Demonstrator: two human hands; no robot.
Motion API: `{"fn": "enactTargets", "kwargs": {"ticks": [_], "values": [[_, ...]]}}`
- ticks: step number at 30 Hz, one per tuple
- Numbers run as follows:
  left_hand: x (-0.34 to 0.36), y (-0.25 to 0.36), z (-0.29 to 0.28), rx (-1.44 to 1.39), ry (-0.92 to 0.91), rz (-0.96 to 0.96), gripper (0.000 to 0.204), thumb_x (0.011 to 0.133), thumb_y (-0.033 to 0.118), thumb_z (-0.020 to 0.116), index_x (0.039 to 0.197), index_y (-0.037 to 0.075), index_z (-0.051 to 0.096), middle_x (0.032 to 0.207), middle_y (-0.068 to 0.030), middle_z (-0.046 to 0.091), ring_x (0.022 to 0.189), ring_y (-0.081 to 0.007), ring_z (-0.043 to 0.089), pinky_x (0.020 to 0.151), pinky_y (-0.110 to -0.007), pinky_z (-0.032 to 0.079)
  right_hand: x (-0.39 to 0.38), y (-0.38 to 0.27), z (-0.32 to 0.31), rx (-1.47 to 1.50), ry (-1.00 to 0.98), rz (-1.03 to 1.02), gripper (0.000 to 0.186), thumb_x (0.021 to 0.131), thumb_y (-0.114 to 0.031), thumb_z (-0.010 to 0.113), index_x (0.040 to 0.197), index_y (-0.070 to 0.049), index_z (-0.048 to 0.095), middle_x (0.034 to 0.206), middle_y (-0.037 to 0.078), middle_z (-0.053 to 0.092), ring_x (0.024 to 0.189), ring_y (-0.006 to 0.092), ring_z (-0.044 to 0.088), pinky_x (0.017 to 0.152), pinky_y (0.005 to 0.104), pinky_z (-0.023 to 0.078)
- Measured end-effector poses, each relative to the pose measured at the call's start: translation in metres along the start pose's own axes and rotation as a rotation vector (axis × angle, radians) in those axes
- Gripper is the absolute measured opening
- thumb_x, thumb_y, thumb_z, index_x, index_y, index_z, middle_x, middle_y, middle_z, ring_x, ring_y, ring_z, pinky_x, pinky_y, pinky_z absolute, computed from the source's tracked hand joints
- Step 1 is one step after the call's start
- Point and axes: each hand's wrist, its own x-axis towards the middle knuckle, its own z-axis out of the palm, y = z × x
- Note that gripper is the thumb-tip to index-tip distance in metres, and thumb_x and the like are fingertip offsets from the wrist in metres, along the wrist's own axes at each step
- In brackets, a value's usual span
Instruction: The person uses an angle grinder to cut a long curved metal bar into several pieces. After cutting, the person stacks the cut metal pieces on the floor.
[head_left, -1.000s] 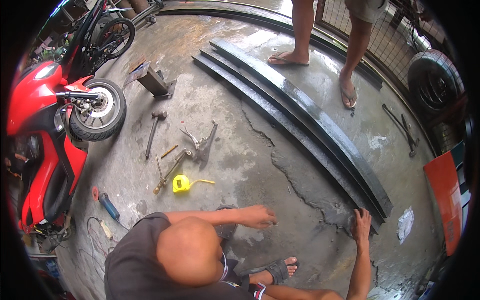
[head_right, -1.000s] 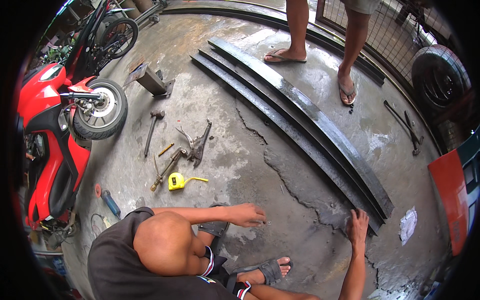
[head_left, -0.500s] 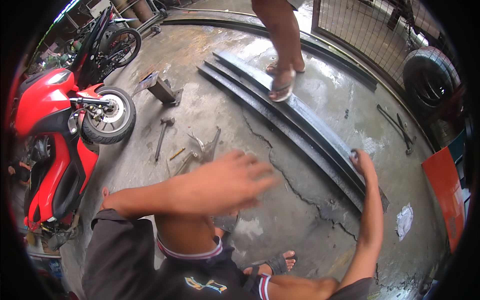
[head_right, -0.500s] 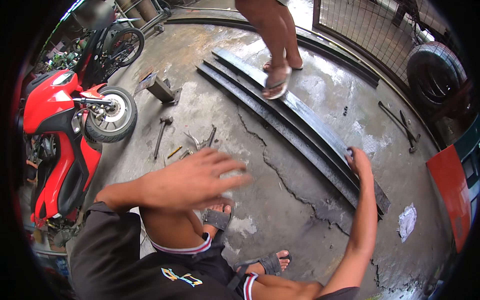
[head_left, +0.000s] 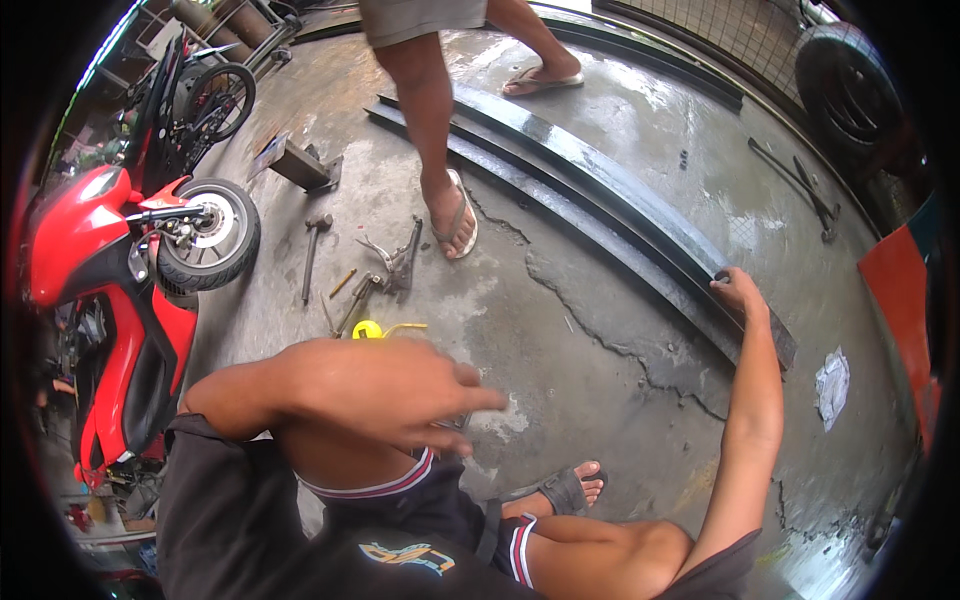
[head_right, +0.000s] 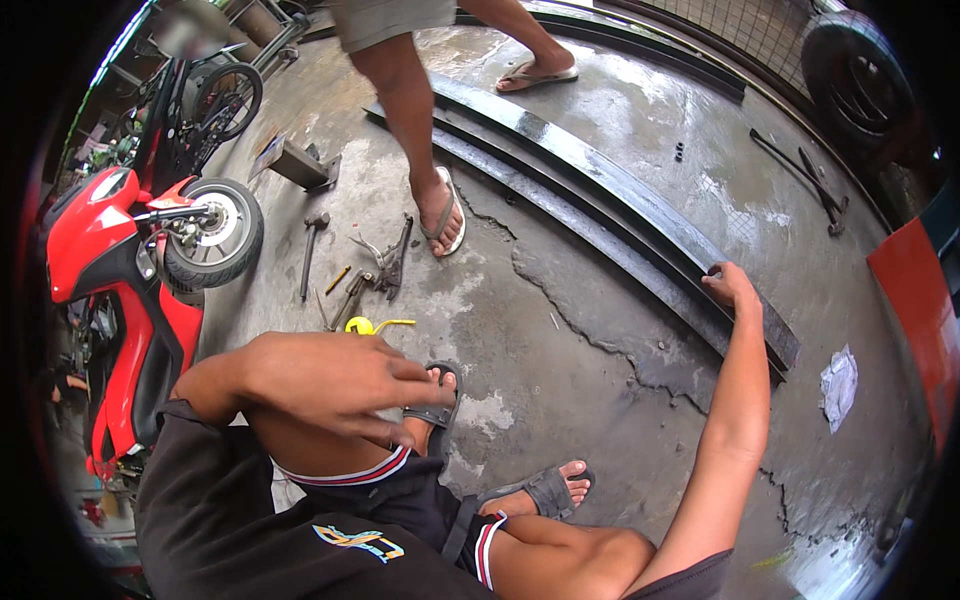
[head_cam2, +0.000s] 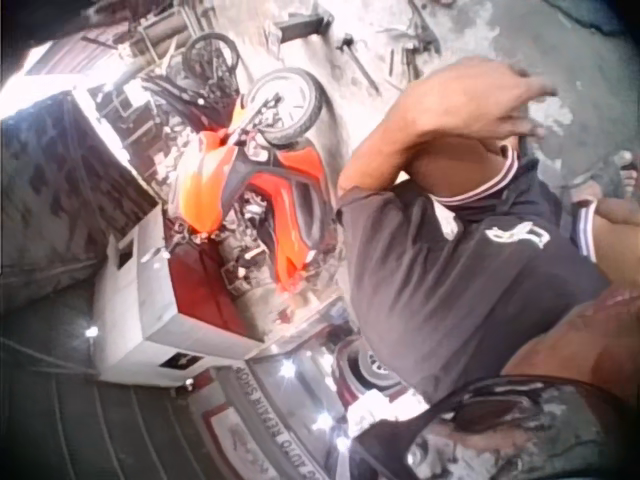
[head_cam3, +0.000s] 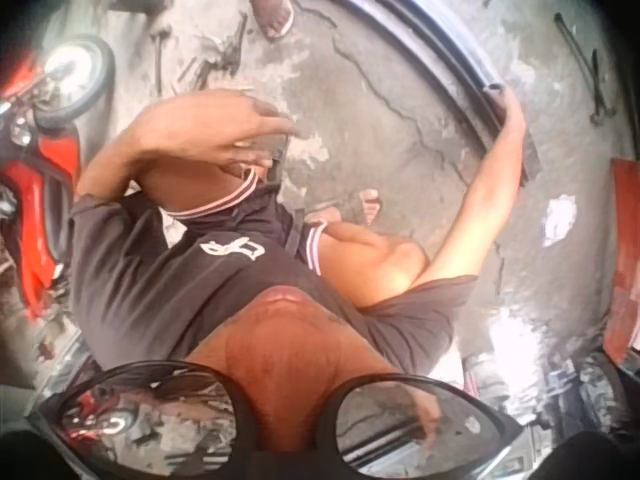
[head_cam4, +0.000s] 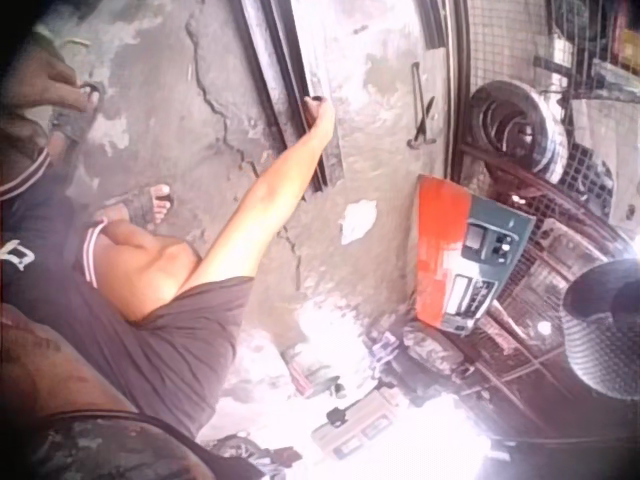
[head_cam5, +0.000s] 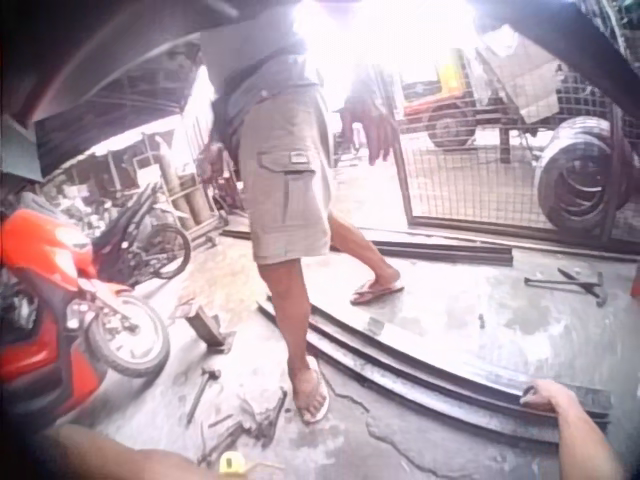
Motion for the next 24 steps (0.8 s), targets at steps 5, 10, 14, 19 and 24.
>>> {"fn": "enactTargets", "kwargs": {"ticks": [5, 10, 14, 19, 24], "values": [[0.006, 0.001, -0.002, 0.049, 0.004, 0.140, 0.059, 0.098, 0.035, 0.057, 0.146, 0.004, 0.040, 0.119, -0.0212, 0.062, 0.104, -0.0399, 0.063, 0.090, -0.048, 0.049, -0.031, 0.022, -0.001, 0.019, 0.006, 0.098, 0.043, 0.085, -0.032, 0.074, 0.117, -0.004, 0.071, 0.117, 0.024, 0.069, 0.113, 0.0362, 0.066, 0.098, 0.0418, 0.051], [0.013, 0.004, -0.021, 0.077, -0.077, 0.091, 0.063, 0.098, 0.038, 0.057, 0.149, 0.006, 0.037, 0.120, -0.0206, 0.061, 0.105, -0.0384, 0.063, 0.092, -0.047, 0.048, -0.046, 0.047, 0.000, -0.015, 0.070, 0.098, 0.046, 0.085, -0.037, 0.073, 0.116, -0.003, 0.071, 0.115, 0.022, 0.070, 0.111, 0.0362, 0.067, 0.095, 0.0438, 0.052], [0.014, 0.001, -0.015, 0.057, 0.002, 0.132, 0.062, 0.097, 0.044, 0.059, 0.146, 0.008, 0.044, 0.115, -0.0199, 0.064, 0.103, -0.0383, 0.063, 0.092, -0.046, 0.048, -0.032, 0.060, 0.010, -0.058, 0.021, 0.126, 0.046, 0.083, -0.040, 0.075, 0.105, 0.000, 0.071, 0.104, 0.022, 0.072, 0.100, 0.0364, 0.069, 0.085, 0.0461, 0.053], [0.019, 0.023, -0.026, 0.061, -0.043, 0.025, 0.063, 0.090, 0.044, 0.067, 0.138, 0.007, 0.052, 0.116, -0.0184, 0.065, 0.105, -0.0389, 0.063, 0.093, -0.045, 0.049, -0.024, 0.023, 0.018, -0.115, -0.046, 0.184, 0.040, 0.085, -0.037, 0.074, 0.114, -0.009, 0.073, 0.118, 0.015, 0.071, 0.111, 0.0319, 0.067, 0.094, 0.0446, 0.054], [0.027, 0.022, -0.030, 0.051, -0.105, 0.029, 0.063, 0.089, 0.039, 0.070, 0.137, 0.003, 0.051, 0.117, -0.0205, 0.064, 0.107, -0.0413, 0.062, 0.092, -0.046, 0.049, -0.022, -0.007, 0.025, -0.078, 0.011, 0.183, 0.038, 0.078, -0.027, 0.073, 0.114, -0.013, 0.074, 0.120, 0.010, 0.071, 0.113, 0.0284, 0.067, 0.092, 0.0426, 0.056]]}}
